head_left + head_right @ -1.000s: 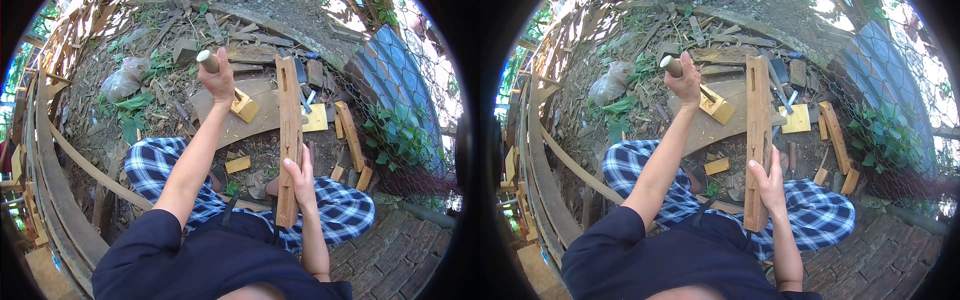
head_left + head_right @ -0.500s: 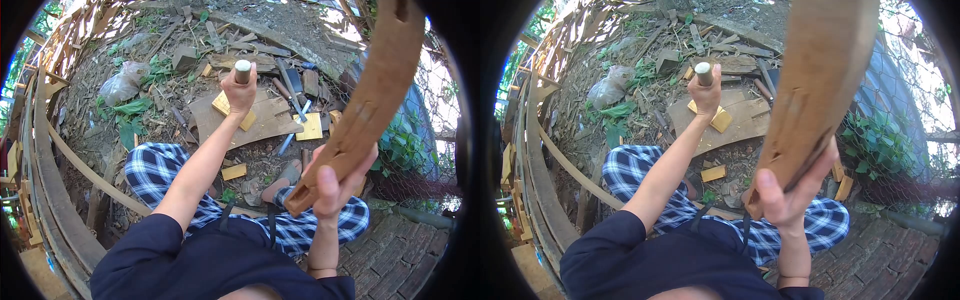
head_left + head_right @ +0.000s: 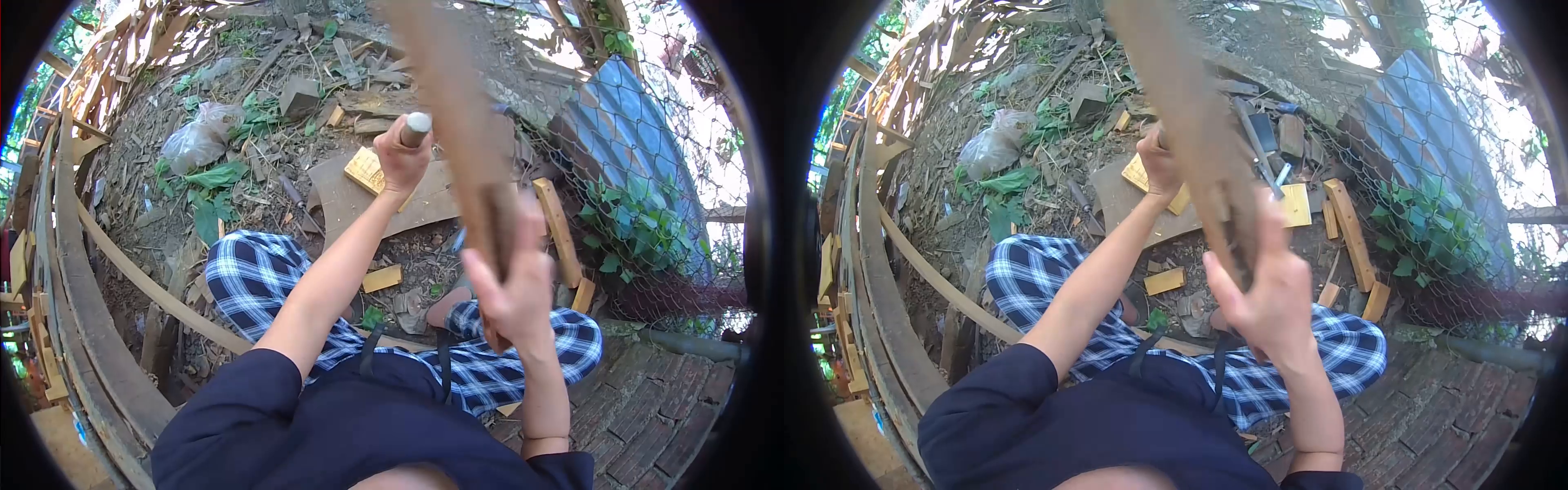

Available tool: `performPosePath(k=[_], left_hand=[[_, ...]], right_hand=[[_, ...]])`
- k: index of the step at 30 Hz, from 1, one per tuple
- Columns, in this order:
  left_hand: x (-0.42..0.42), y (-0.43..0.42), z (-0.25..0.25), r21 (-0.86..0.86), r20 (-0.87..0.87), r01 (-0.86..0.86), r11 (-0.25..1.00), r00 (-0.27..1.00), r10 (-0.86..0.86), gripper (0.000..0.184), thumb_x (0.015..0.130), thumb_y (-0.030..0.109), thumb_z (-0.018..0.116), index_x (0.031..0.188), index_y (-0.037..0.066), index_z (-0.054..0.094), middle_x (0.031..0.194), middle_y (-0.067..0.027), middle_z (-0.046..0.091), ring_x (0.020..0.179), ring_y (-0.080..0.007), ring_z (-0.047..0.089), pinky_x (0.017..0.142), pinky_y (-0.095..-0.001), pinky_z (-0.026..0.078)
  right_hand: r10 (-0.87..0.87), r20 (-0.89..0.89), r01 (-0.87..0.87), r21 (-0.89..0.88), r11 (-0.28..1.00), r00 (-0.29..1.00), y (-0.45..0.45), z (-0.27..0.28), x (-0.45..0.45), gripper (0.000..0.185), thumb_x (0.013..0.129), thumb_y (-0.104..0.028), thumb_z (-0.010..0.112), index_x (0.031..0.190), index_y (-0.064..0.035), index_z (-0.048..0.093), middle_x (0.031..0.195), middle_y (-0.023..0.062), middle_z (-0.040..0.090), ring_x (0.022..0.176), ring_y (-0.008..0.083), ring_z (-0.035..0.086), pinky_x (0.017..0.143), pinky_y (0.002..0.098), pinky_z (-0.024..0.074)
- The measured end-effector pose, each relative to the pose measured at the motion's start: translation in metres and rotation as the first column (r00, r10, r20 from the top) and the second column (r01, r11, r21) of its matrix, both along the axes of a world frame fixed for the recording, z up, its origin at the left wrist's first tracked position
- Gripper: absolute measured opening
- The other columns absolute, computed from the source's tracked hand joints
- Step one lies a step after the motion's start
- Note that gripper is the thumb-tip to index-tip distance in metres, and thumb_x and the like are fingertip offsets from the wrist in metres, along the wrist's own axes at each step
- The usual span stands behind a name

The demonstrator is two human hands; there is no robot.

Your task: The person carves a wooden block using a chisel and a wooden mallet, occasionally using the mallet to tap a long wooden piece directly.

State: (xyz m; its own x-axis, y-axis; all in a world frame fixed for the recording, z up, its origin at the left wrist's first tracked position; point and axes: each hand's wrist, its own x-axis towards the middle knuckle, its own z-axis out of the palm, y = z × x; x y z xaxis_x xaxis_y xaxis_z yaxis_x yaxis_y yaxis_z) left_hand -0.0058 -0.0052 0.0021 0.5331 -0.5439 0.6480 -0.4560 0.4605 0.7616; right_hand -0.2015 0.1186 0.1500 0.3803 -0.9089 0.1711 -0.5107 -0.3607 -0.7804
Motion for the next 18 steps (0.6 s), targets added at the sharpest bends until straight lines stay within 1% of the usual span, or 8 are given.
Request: performPosePath(k=[1, 2, 4, 9, 11, 12, 15, 18], left_hand=[[0.001, 0.002, 0.001, 0.004, 0.059, 0.031, 0.999, 0.998, -0.032, 0.012, 0.075, 0.007, 0.074, 0.078, 0.003, 0.062, 0.063, -0.0130, 0.059, 0.052, -0.0251, 0.058, 0.053, -0.0334, 0.046], [-0.001, 0.004, 0.000, 0.004, 0.059, 0.036, 0.999, 0.998, -0.036, 0.012, 0.075, 0.007, 0.074, 0.078, 0.003, 0.062, 0.063, -0.0130, 0.059, 0.052, -0.0251, 0.058, 0.053, -0.0334, 0.046], [-0.002, 0.004, 0.009, -0.046, -0.006, 0.008, 0.999, 1.000, -0.008, 0.014, 0.076, 0.007, 0.074, 0.075, 0.004, 0.060, 0.063, -0.0139, 0.057, 0.052, -0.0275, 0.057, 0.052, -0.0348, 0.045], [-0.022, 0.022, -0.013, 0.123, 0.201, 0.140, 0.982, 0.966, -0.163, 0.017, 0.068, 0.007, 0.076, 0.075, 0.004, 0.061, 0.065, -0.0139, 0.059, 0.056, -0.0270, 0.063, 0.053, -0.0348, 0.046], [-0.037, 0.038, -0.022, 0.062, 0.406, 0.290, 0.955, 0.867, -0.290, 0.023, 0.076, 0.015, 0.074, 0.066, 0.010, 0.054, 0.060, -0.0080, 0.055, 0.055, -0.0259, 0.060, 0.051, -0.0381, 0.045], [-0.041, 0.046, -0.028, 0.064, 0.400, 0.300, 0.952, 0.866, -0.300, 0.023, 0.076, 0.015, 0.074, 0.066, 0.010, 0.054, 0.060, -0.0080, 0.055, 0.055, -0.0259, 0.060, 0.051, -0.0381, 0.045], [-0.042, 0.062, -0.046, 0.216, 0.687, 0.397, 0.892, 0.587, -0.428, 0.020, 0.079, 0.024, 0.072, 0.066, 0.016, 0.059, 0.059, -0.0010, 0.053, 0.056, -0.0211, 0.057, 0.052, -0.0360, 0.043], [-0.036, 0.063, -0.045, 0.211, 0.696, 0.368, 0.905, 0.594, -0.404, 0.019, 0.079, 0.026, 0.072, 0.068, 0.016, 0.061, 0.059, -0.0012, 0.053, 0.056, -0.0215, 0.057, 0.053, -0.0365, 0.044]], right_hand=[[0.056, -0.179, -0.030, 0.145, 0.989, 0.982, -0.003, -0.012, -0.003, 0.076, 0.082, -0.023, 0.068, 0.143, -0.0002, 0.028, 0.087, 0.0278, 0.067, 0.077, 0.0452, 0.068, 0.076, 0.0462, 0.0551], [0.029, -0.133, -0.010, 0.139, 0.990, 0.991, 0.000, -0.023, -0.009, 0.074, 0.084, -0.024, 0.068, 0.143, -0.0001, 0.030, 0.095, 0.0267, 0.068, 0.084, 0.0424, 0.070, 0.079, 0.0438, 0.0546], [0.060, 0.163, -0.091, 0.187, 0.978, 0.985, 0.001, -0.034, -0.016, 0.071, 0.085, -0.023, 0.067, 0.142, -0.0004, 0.032, 0.102, 0.0245, 0.068, 0.091, 0.0367, 0.070, 0.082, 0.0406, 0.0538], [-0.080, 0.224, 0.028, 0.225, 0.974, 0.971, 0.013, -0.037, -0.019, 0.067, 0.088, -0.020, 0.065, 0.142, -0.0004, 0.031, 0.106, 0.0222, 0.067, 0.094, 0.0303, 0.069, 0.085, 0.0386, 0.0523], [-0.104, 0.242, 0.047, 0.231, 0.972, 0.965, 0.017, -0.043, -0.024, 0.067, 0.089, -0.020, 0.065, 0.143, -0.0013, 0.031, 0.106, 0.0220, 0.067, 0.095, 0.0299, 0.069, 0.086, 0.0396, 0.0517], [-0.115, 0.237, 0.058, 0.235, 0.970, 0.965, 0.020, -0.046, -0.027, 0.067, 0.089, -0.020, 0.065, 0.143, -0.0013, 0.031, 0.106, 0.0220, 0.067, 0.095, 0.0299, 0.069, 0.086, 0.0396, 0.0517], [-0.126, 0.188, 0.077, 0.248, 0.966, 0.974, 0.027, -0.054, -0.033, 0.067, 0.089, -0.021, 0.065, 0.144, -0.0022, 0.031, 0.109, 0.0215, 0.066, 0.101, 0.0303, 0.067, 0.090, 0.0392, 0.0505], [-0.149, 0.220, 0.087, 0.266, 0.960, 0.964, 0.032, -0.060, -0.036, 0.068, 0.089, -0.021, 0.065, 0.144, -0.0009, 0.030, 0.114, 0.0227, 0.064, 0.105, 0.0299, 0.065, 0.092, 0.0388, 0.0495]])
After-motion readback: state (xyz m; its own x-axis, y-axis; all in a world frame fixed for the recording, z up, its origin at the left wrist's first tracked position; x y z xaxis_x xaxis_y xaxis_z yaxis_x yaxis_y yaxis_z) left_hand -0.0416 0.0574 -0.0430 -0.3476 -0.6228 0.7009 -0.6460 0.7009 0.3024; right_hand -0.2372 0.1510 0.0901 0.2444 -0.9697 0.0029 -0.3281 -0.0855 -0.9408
